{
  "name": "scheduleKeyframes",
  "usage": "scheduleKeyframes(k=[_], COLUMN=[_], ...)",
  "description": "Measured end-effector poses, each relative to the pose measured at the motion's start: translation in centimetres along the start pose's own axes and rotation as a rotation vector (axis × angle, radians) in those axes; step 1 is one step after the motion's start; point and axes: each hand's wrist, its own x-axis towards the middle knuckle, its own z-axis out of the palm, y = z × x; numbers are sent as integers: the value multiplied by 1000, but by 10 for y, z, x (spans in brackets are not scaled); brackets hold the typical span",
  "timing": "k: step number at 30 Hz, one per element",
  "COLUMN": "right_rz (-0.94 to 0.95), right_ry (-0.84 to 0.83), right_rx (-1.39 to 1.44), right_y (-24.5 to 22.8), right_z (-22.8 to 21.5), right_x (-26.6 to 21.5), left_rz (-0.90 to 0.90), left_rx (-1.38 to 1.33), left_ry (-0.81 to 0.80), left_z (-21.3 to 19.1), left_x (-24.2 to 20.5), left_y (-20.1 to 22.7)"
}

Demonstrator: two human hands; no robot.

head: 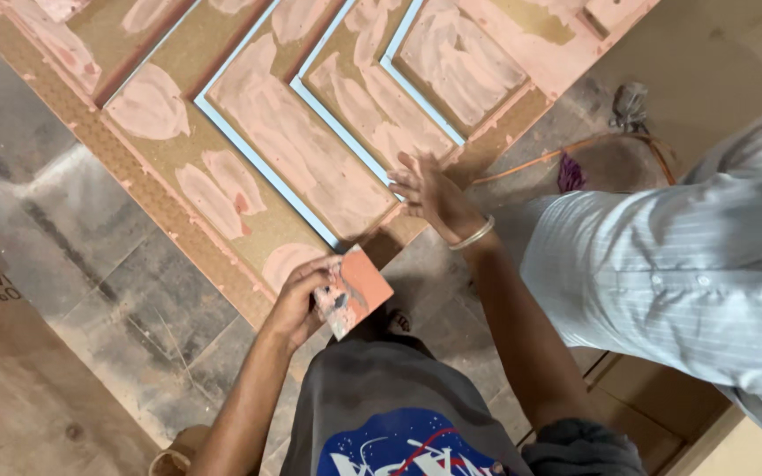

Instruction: The person uses a small rectangular card to scoop pink filler from a container and rubs it into recessed grooves on a large wooden panel. They repeatedly apply the filler along the edges of the grooves to fill gaps.

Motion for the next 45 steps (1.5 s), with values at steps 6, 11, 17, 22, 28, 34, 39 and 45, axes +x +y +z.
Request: scheduleKeyframes(k=[6, 11, 17, 22, 28, 34, 39, 45], right_rz=[164, -101, -430, -380, -194, -648, -792, -438], right_ry=[46, -22, -454, -517, -106, -50, 237, 137], right_rx=[-10, 162, 94, 206, -95, -775, -861, -1024], right_y=[19, 9, -52, -52, 31, 137, 114, 81], right_z=[-14, -2, -6, -19, -74, -95, -58, -35], right_x=[68, 21, -103, -147, -91, 8, 45, 60], left_rz=[-15, -14, -40, 23, 121, 131, 162, 179], left_rx=[126, 81, -31, -101, -62, -75, -117, -65], left_ry=[37, -59, -11, 8, 83, 213, 339, 311], left_z=[-5, 9, 17, 24, 57, 73, 75, 51], left_x=[46, 66, 85, 106, 90, 46, 26, 20], left_y=[24, 36, 7, -44, -50, -61, -71, -77])
